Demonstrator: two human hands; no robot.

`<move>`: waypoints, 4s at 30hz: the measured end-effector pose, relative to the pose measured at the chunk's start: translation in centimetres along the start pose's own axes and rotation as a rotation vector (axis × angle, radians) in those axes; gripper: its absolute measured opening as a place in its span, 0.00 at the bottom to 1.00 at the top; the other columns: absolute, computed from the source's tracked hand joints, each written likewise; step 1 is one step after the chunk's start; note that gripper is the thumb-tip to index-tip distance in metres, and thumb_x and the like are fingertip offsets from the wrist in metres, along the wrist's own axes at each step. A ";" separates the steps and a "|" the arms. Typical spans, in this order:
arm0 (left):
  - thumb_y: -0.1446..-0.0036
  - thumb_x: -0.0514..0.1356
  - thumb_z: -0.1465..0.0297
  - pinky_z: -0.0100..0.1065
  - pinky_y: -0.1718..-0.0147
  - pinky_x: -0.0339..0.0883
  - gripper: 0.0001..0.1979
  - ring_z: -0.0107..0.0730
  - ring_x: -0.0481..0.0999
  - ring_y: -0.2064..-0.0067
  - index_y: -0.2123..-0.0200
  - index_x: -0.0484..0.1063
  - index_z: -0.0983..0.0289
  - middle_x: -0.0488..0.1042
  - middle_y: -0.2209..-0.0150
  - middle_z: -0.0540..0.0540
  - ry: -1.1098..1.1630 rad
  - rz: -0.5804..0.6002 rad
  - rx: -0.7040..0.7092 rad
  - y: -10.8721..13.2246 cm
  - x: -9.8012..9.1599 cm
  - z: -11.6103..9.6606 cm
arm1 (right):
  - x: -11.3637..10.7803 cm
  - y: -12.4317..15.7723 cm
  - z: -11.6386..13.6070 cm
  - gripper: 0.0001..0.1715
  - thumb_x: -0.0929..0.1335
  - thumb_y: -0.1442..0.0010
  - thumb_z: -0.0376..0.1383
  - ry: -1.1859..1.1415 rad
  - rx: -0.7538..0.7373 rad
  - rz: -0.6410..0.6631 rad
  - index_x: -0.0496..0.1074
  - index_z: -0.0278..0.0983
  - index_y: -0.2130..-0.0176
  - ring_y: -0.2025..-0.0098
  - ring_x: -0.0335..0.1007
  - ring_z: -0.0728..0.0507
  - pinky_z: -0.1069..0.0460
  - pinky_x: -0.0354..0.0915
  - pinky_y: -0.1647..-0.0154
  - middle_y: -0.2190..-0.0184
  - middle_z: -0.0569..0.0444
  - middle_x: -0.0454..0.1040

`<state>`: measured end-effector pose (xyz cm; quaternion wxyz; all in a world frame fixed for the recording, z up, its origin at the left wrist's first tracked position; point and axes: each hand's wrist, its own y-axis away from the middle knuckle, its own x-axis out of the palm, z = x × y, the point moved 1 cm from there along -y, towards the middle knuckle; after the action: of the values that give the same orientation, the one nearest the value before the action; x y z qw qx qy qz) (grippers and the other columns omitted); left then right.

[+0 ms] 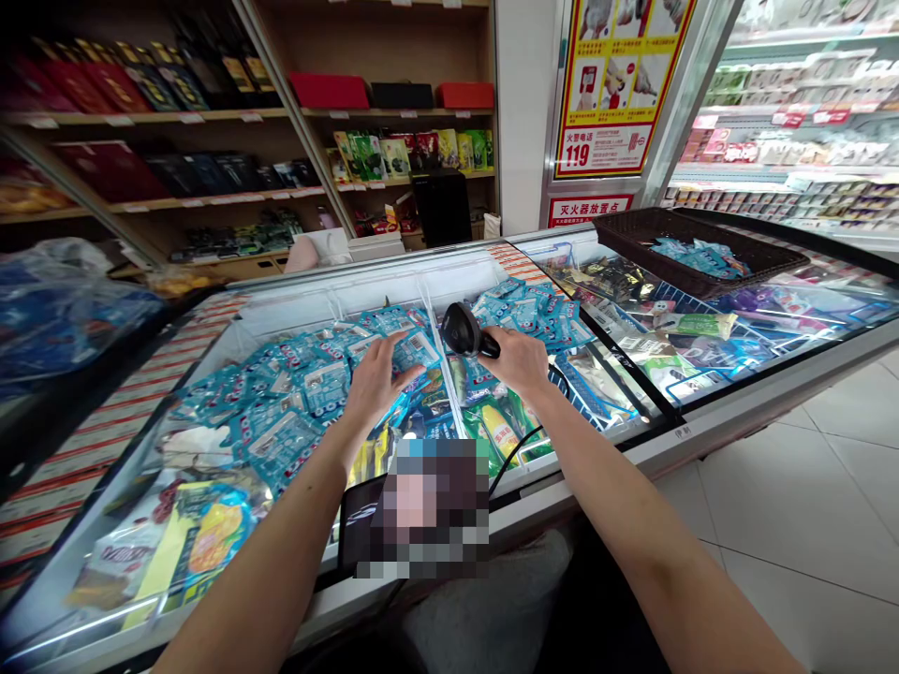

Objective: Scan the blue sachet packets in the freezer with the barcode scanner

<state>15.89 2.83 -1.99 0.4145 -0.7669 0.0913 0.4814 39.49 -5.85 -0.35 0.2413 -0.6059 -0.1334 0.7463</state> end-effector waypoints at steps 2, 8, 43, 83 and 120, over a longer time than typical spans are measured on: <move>0.43 0.54 0.56 0.41 0.58 0.65 0.30 0.42 0.70 0.56 0.41 0.54 0.59 0.65 0.54 0.61 -0.015 0.005 -0.035 0.0 -0.1 0.0 | 0.0 0.1 0.2 0.20 0.67 0.45 0.47 -0.024 -0.043 -0.004 0.71 0.47 0.53 0.62 0.72 0.43 0.53 0.60 0.66 0.63 0.57 0.77; 0.39 0.48 0.61 0.43 0.56 0.65 0.25 0.44 0.67 0.51 0.40 0.51 0.61 0.63 0.52 0.63 0.043 -0.080 -0.028 0.1 0.1 0.5 | -0.1 0.5 0.6 0.21 0.67 0.45 0.44 -0.068 -0.165 0.032 0.69 0.47 0.50 0.59 0.72 0.45 0.54 0.60 0.63 0.59 0.58 0.77; 0.38 0.46 0.65 0.43 0.55 0.65 0.20 0.42 0.67 0.50 0.43 0.54 0.59 0.64 0.51 0.61 0.117 -0.116 -0.062 0.0 0.0 0.5 | 0.3 0.6 0.6 0.22 0.68 0.46 0.43 -0.119 -0.282 0.052 0.70 0.44 0.51 0.59 0.72 0.44 0.54 0.59 0.61 0.60 0.56 0.77; 0.38 0.45 0.62 0.58 0.39 0.34 0.20 0.44 0.66 0.45 0.54 0.73 0.61 0.75 0.53 0.58 -0.277 -0.036 -0.051 0.1 0.6 -0.1 | -0.2 -0.5 -1.0 0.20 0.66 0.45 0.47 0.020 0.200 -0.023 0.70 0.47 0.52 0.61 0.72 0.41 0.51 0.62 0.64 0.63 0.55 0.77; 0.37 0.44 0.58 0.43 0.53 0.59 0.20 0.41 0.70 0.52 0.55 0.69 0.62 0.72 0.54 0.60 -0.147 0.102 0.016 -0.7 1.0 -1.2 | -0.3 -0.6 -0.4 0.21 0.66 0.45 0.48 0.035 0.185 0.023 0.71 0.48 0.51 0.62 0.73 0.42 0.52 0.62 0.65 0.64 0.54 0.77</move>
<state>17.59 2.70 -2.19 0.4009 -0.7206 0.1033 0.5562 40.06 -5.50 0.11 0.2903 -0.5955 -0.0526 0.7472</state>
